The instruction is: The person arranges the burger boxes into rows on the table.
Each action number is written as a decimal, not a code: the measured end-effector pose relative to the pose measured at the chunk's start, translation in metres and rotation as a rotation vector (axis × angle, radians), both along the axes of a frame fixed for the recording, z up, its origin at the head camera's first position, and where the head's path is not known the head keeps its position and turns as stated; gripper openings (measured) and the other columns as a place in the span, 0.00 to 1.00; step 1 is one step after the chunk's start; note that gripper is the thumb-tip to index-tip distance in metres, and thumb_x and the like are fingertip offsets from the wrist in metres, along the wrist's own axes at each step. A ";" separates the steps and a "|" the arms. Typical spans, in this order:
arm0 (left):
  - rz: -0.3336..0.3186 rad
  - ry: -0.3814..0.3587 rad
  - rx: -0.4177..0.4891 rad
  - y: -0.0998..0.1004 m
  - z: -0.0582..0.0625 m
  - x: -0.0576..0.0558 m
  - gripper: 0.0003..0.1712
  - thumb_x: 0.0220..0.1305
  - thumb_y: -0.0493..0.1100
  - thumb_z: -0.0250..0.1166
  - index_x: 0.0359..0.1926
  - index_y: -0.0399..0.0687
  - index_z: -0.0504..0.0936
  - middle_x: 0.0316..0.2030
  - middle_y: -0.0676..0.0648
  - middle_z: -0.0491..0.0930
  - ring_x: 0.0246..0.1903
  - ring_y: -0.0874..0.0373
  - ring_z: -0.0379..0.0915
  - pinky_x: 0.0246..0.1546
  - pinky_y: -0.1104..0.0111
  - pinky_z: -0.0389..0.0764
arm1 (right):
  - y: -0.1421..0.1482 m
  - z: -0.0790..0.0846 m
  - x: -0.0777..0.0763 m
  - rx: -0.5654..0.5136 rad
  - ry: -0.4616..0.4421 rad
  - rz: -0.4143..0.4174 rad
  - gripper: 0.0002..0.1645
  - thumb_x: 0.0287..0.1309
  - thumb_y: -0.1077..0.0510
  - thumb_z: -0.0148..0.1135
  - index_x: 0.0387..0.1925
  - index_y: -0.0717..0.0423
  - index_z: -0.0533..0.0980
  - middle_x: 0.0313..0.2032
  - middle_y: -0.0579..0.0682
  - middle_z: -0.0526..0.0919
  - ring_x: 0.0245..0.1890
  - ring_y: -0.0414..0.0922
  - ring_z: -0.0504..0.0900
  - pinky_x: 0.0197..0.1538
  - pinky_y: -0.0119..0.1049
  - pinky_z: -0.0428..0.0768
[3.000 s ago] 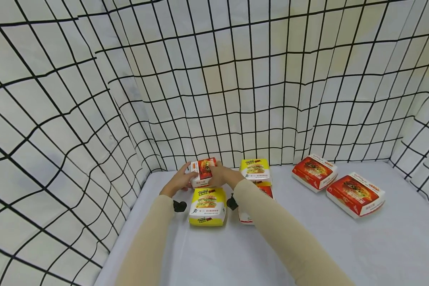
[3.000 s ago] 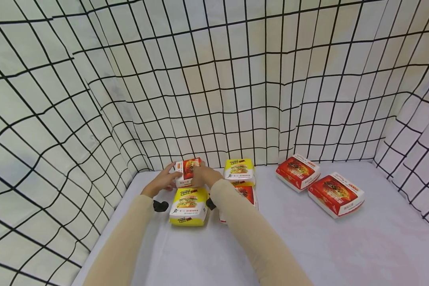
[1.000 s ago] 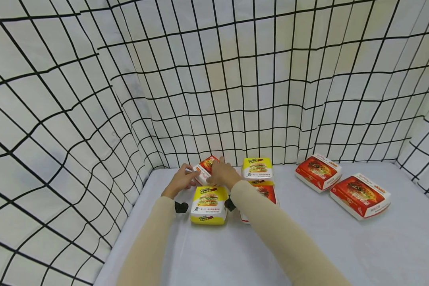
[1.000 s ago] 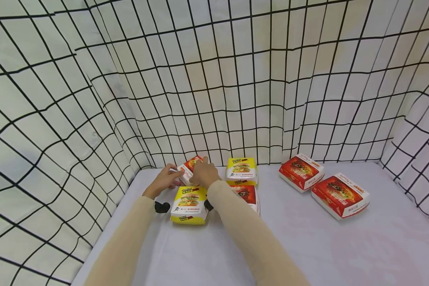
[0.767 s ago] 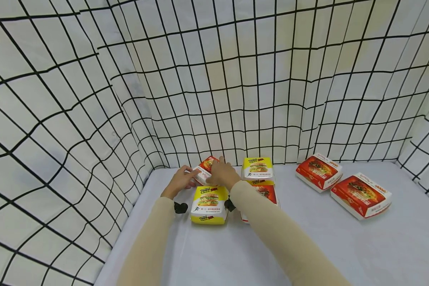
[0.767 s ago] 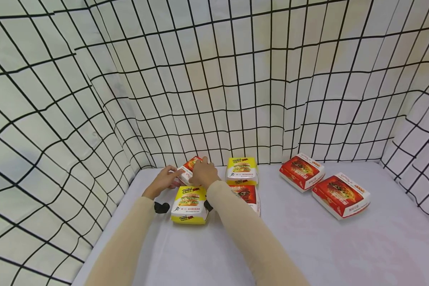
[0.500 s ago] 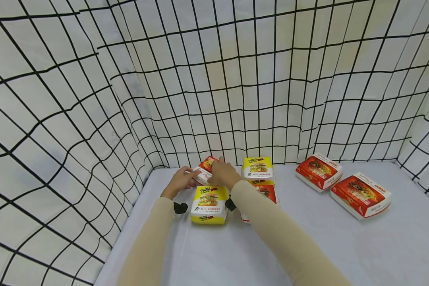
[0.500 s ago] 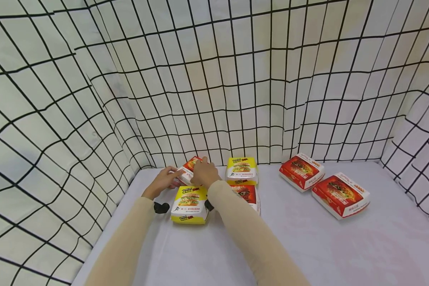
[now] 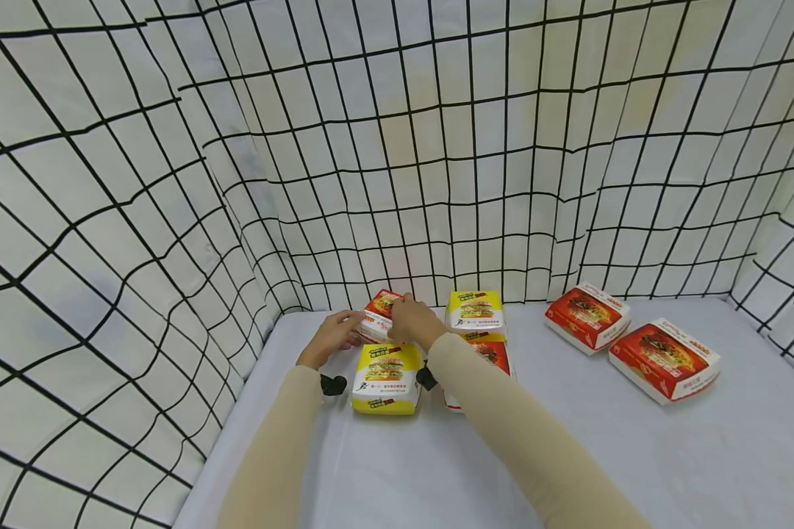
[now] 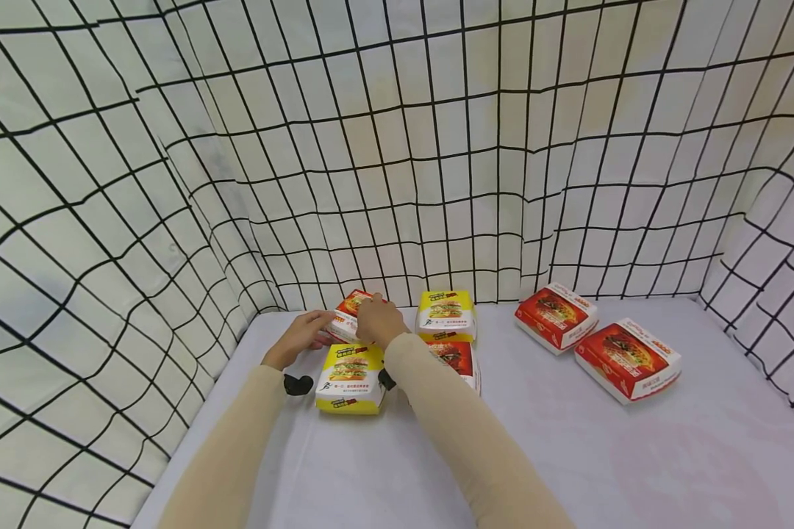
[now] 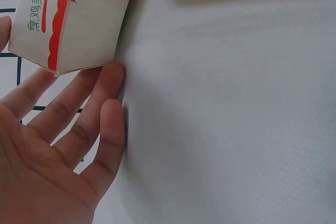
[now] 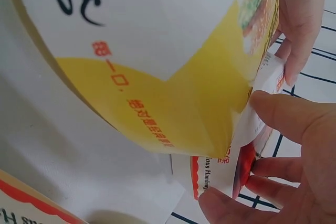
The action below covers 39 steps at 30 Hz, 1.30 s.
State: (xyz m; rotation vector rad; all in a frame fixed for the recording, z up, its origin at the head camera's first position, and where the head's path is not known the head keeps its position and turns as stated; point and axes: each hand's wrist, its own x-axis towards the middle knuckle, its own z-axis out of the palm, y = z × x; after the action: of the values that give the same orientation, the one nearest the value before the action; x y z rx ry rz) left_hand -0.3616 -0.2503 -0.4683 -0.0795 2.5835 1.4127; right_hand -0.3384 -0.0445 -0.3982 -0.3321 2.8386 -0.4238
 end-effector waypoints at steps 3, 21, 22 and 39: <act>0.005 -0.001 -0.011 0.001 0.002 0.000 0.37 0.75 0.68 0.51 0.72 0.50 0.72 0.60 0.39 0.80 0.49 0.49 0.83 0.49 0.62 0.81 | 0.001 0.000 -0.001 0.015 0.007 0.008 0.36 0.67 0.47 0.65 0.70 0.58 0.67 0.68 0.57 0.67 0.59 0.54 0.75 0.62 0.48 0.79; 0.040 -0.067 0.172 0.010 -0.006 0.000 0.36 0.75 0.67 0.53 0.76 0.57 0.66 0.60 0.39 0.75 0.43 0.54 0.80 0.38 0.69 0.84 | 0.006 -0.002 -0.006 -0.013 -0.030 0.021 0.40 0.66 0.57 0.67 0.76 0.52 0.63 0.77 0.55 0.57 0.53 0.53 0.75 0.57 0.44 0.78; 0.041 -0.067 0.176 0.010 -0.006 0.001 0.36 0.75 0.67 0.53 0.76 0.58 0.66 0.60 0.39 0.75 0.43 0.54 0.80 0.39 0.69 0.84 | 0.007 -0.002 -0.006 -0.012 -0.030 0.025 0.40 0.66 0.58 0.67 0.76 0.53 0.63 0.78 0.55 0.57 0.53 0.54 0.75 0.56 0.44 0.79; 0.061 -0.046 0.270 0.005 -0.022 0.001 0.35 0.73 0.65 0.56 0.75 0.60 0.68 0.60 0.40 0.78 0.48 0.53 0.79 0.47 0.66 0.83 | 0.016 -0.001 -0.016 -0.051 -0.079 0.070 0.40 0.68 0.63 0.61 0.78 0.51 0.60 0.79 0.53 0.55 0.61 0.54 0.72 0.57 0.43 0.76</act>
State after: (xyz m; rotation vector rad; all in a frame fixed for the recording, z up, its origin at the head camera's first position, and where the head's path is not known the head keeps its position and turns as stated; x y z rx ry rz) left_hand -0.3601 -0.2455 -0.4898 -0.1499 2.3475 1.7450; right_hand -0.3542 -0.0285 -0.3994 -0.4148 2.7344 -0.4850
